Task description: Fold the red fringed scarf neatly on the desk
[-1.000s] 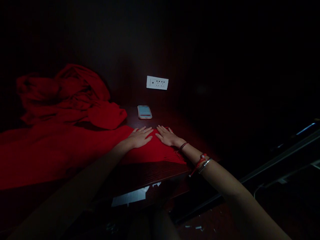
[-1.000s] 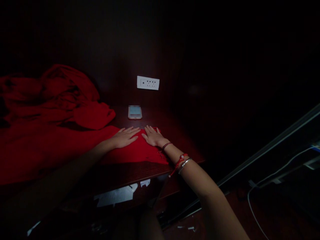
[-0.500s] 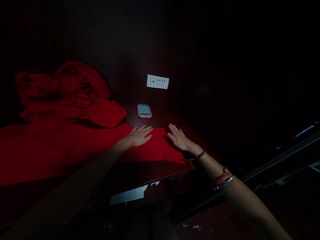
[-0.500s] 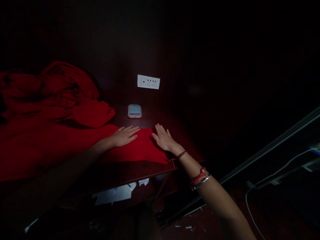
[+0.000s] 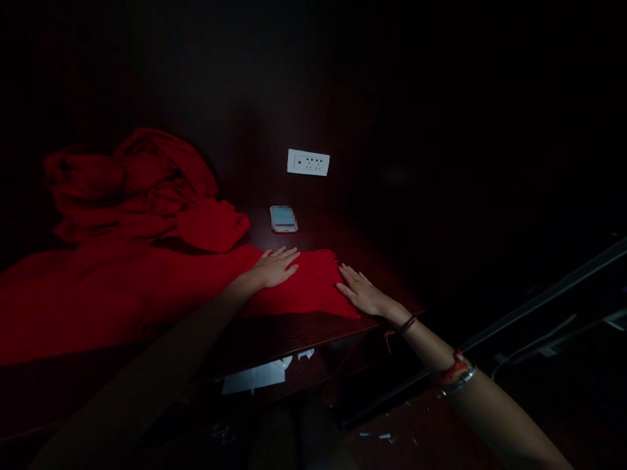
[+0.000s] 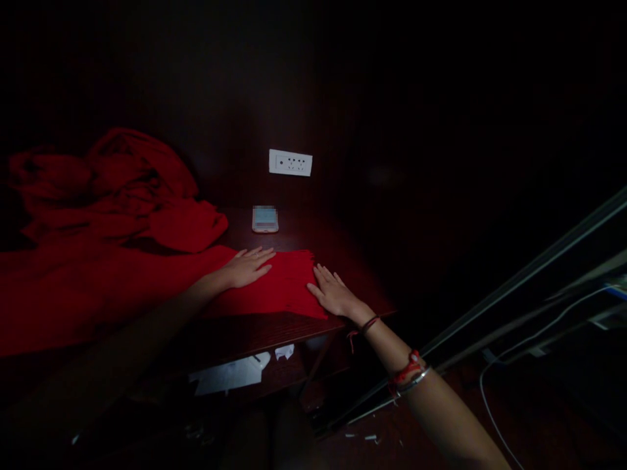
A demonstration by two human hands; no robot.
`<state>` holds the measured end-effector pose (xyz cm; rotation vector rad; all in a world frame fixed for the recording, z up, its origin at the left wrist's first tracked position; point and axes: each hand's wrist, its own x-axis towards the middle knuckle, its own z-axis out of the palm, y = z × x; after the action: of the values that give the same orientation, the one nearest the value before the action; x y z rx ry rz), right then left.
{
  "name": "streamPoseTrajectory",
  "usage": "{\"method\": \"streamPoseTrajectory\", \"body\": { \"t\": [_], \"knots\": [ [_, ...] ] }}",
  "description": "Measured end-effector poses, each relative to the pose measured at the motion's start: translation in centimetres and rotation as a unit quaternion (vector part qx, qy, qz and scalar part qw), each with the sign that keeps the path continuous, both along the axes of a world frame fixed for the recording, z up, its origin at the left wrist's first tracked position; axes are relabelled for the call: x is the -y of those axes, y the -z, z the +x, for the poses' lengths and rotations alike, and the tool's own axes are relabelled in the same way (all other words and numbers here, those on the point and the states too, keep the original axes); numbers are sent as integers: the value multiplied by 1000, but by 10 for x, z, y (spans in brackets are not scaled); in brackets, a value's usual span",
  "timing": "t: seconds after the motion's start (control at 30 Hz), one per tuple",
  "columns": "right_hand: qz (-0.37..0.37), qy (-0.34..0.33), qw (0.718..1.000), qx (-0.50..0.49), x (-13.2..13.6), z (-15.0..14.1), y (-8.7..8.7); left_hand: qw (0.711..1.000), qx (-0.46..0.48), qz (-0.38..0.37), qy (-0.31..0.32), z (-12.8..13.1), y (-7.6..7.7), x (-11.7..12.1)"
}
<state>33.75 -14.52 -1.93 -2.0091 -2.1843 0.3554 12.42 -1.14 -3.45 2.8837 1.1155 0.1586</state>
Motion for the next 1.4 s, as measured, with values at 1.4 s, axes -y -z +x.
{"method": "streamPoseTrajectory", "body": {
  "t": [1.4],
  "knots": [
    [-117, -86, 983, 112, -131, -13, -51, 984, -23, 39, -175, -160, -16, 39]
  ]
}}
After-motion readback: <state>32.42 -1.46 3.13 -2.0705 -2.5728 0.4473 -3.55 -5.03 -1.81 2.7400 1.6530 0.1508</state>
